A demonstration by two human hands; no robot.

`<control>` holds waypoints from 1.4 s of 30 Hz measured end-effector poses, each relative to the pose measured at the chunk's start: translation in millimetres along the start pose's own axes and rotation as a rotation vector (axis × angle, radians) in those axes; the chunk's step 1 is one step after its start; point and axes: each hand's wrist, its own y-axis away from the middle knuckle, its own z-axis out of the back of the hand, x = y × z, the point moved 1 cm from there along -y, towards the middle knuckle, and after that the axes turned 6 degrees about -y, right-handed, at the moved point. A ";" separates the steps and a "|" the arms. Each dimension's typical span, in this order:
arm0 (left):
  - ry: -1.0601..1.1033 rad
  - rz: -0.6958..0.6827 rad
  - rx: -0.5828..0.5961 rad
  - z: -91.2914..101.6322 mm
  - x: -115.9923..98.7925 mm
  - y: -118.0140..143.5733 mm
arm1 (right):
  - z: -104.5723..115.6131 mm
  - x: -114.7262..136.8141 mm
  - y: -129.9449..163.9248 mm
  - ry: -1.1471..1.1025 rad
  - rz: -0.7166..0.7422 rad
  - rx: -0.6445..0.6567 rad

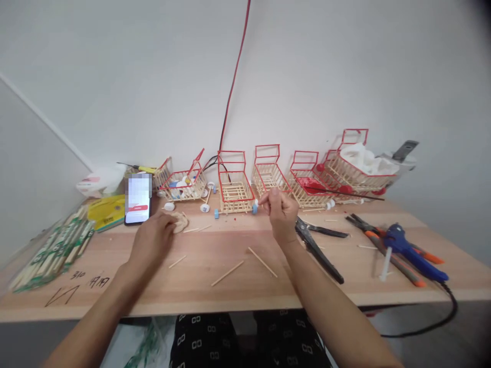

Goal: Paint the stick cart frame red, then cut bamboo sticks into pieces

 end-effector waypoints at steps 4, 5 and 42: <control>0.205 -0.196 -0.090 8.6 -52.8 -2.9 | 2.2 1.2 -3.1 -0.042 -0.013 -0.044; 0.241 -0.266 -0.067 5.4 -68.8 -5.1 | 1.9 1.2 -3.0 -0.038 -0.007 -0.036; 0.034 -0.522 0.171 -67.4 -123.9 -26.7 | -7.5 -4.8 1.7 0.160 0.013 0.245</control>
